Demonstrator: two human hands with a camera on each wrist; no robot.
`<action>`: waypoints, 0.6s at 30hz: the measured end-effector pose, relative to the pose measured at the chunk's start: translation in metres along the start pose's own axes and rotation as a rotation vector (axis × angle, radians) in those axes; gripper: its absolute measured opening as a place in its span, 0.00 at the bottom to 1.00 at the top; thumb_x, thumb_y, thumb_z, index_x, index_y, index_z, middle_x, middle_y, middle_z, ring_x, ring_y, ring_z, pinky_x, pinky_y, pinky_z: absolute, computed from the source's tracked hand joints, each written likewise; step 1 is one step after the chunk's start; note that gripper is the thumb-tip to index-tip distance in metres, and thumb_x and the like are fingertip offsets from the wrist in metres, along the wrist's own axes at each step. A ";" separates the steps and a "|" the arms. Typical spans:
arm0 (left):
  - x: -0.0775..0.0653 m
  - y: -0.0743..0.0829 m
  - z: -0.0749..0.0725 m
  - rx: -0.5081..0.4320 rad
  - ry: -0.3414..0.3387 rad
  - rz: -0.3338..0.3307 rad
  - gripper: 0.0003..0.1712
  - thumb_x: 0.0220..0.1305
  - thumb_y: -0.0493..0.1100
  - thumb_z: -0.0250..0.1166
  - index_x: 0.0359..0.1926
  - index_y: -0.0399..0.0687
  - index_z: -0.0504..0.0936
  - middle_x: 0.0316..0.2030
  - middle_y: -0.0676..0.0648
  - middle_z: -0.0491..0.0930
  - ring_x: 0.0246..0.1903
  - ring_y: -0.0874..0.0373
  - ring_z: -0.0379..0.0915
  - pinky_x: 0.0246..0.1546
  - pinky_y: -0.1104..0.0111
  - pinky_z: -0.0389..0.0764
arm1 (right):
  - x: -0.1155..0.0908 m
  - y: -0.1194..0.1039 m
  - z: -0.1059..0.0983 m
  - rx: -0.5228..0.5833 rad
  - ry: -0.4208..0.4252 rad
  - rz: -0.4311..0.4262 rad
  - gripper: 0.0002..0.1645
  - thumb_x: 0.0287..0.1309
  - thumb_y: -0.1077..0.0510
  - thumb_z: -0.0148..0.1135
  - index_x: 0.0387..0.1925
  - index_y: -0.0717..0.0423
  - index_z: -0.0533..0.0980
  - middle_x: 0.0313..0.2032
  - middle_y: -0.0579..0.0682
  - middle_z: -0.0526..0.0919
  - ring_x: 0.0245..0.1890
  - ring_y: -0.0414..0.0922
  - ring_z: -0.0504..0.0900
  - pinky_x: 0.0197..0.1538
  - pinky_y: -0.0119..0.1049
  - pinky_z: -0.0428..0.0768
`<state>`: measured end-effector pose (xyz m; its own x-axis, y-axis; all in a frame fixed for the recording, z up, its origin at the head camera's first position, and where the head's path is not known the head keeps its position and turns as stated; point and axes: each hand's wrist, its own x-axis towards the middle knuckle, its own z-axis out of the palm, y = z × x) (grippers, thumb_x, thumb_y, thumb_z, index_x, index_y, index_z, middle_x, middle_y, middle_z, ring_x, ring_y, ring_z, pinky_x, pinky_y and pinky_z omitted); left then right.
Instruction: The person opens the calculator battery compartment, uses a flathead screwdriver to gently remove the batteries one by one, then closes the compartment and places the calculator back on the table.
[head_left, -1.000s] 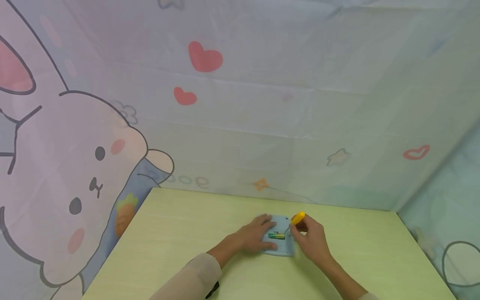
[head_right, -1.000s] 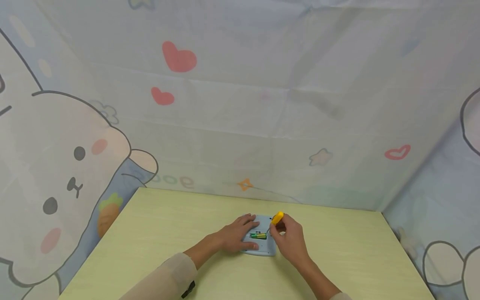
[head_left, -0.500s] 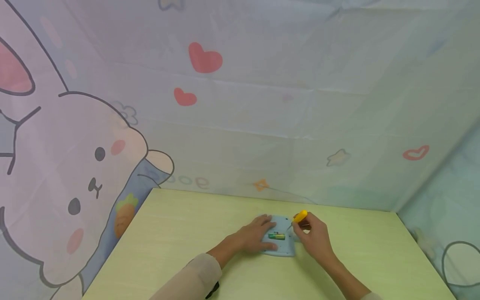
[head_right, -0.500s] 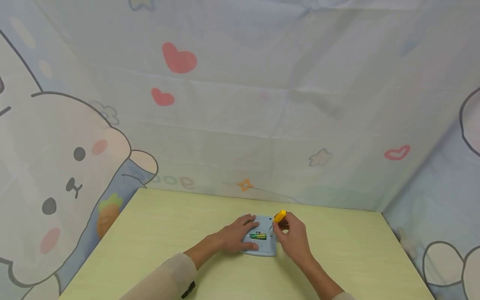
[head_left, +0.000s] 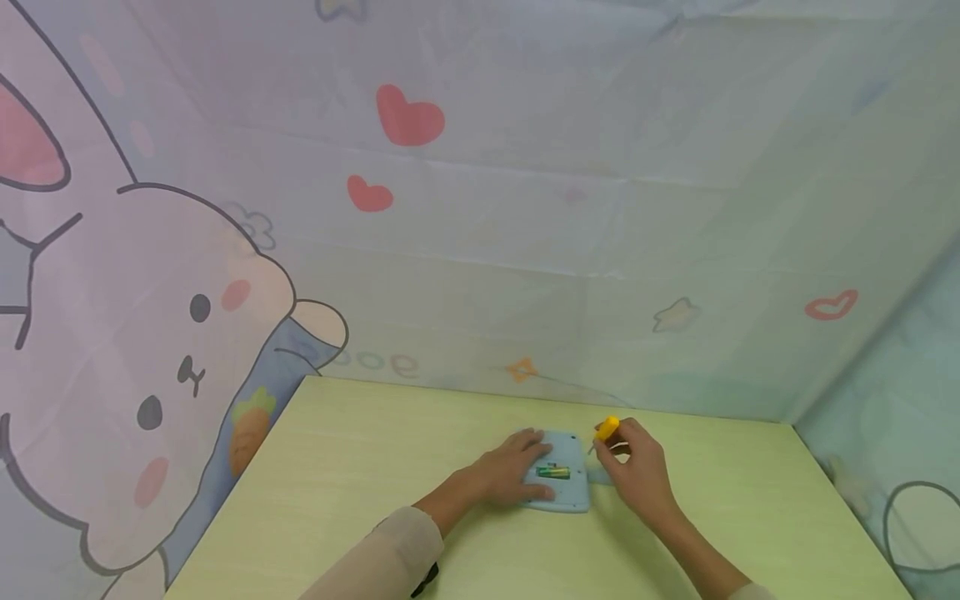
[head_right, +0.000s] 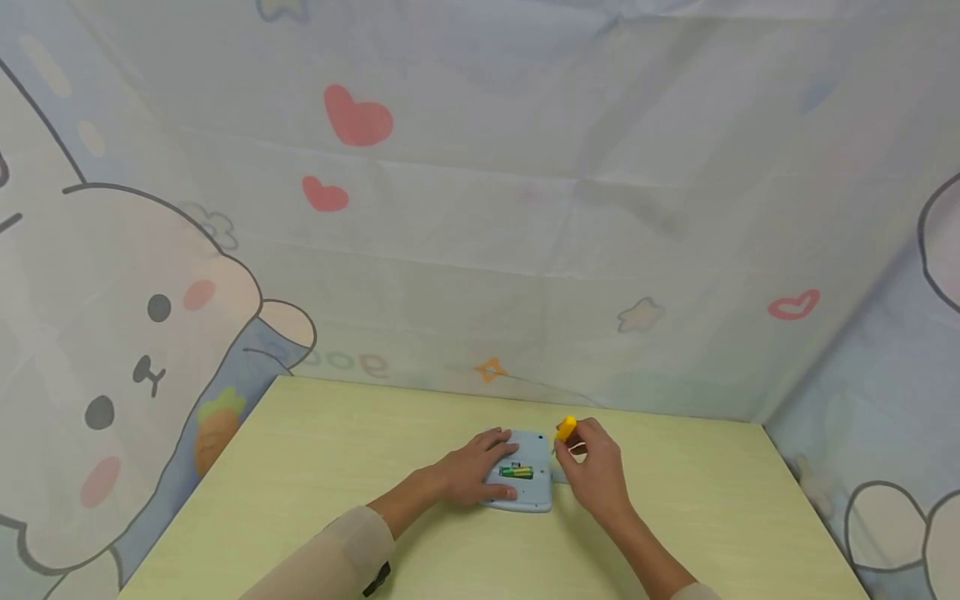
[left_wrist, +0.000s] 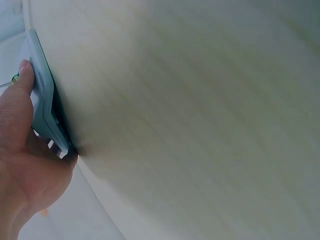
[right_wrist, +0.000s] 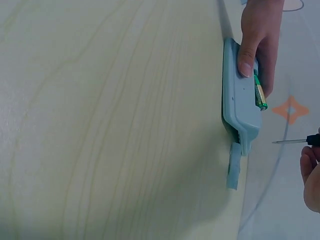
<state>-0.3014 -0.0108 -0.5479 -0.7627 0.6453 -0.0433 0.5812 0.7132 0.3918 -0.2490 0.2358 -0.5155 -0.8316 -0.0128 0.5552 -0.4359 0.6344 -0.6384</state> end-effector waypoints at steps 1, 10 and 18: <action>0.000 0.000 0.000 0.002 0.001 0.001 0.48 0.71 0.74 0.60 0.83 0.61 0.62 0.84 0.53 0.50 0.83 0.55 0.43 0.70 0.44 0.69 | 0.000 0.000 -0.001 0.000 0.004 0.000 0.10 0.63 0.69 0.72 0.44 0.58 0.84 0.39 0.46 0.83 0.38 0.43 0.85 0.43 0.30 0.86; 0.001 -0.002 0.003 0.011 0.005 0.006 0.48 0.71 0.74 0.60 0.83 0.61 0.61 0.84 0.53 0.50 0.83 0.55 0.42 0.71 0.46 0.69 | 0.001 0.004 -0.011 -0.028 0.024 -0.006 0.11 0.64 0.70 0.70 0.48 0.60 0.84 0.41 0.49 0.82 0.39 0.47 0.87 0.47 0.40 0.88; 0.002 -0.003 0.003 0.008 0.002 0.007 0.48 0.71 0.75 0.60 0.83 0.61 0.61 0.84 0.53 0.49 0.83 0.55 0.41 0.71 0.45 0.68 | 0.003 0.007 -0.022 -0.005 0.018 0.048 0.15 0.66 0.68 0.70 0.52 0.64 0.78 0.42 0.53 0.85 0.41 0.50 0.86 0.47 0.27 0.84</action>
<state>-0.3035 -0.0104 -0.5520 -0.7593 0.6495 -0.0392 0.5885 0.7112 0.3845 -0.2469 0.2573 -0.5067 -0.8452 0.0319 0.5334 -0.3937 0.6377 -0.6620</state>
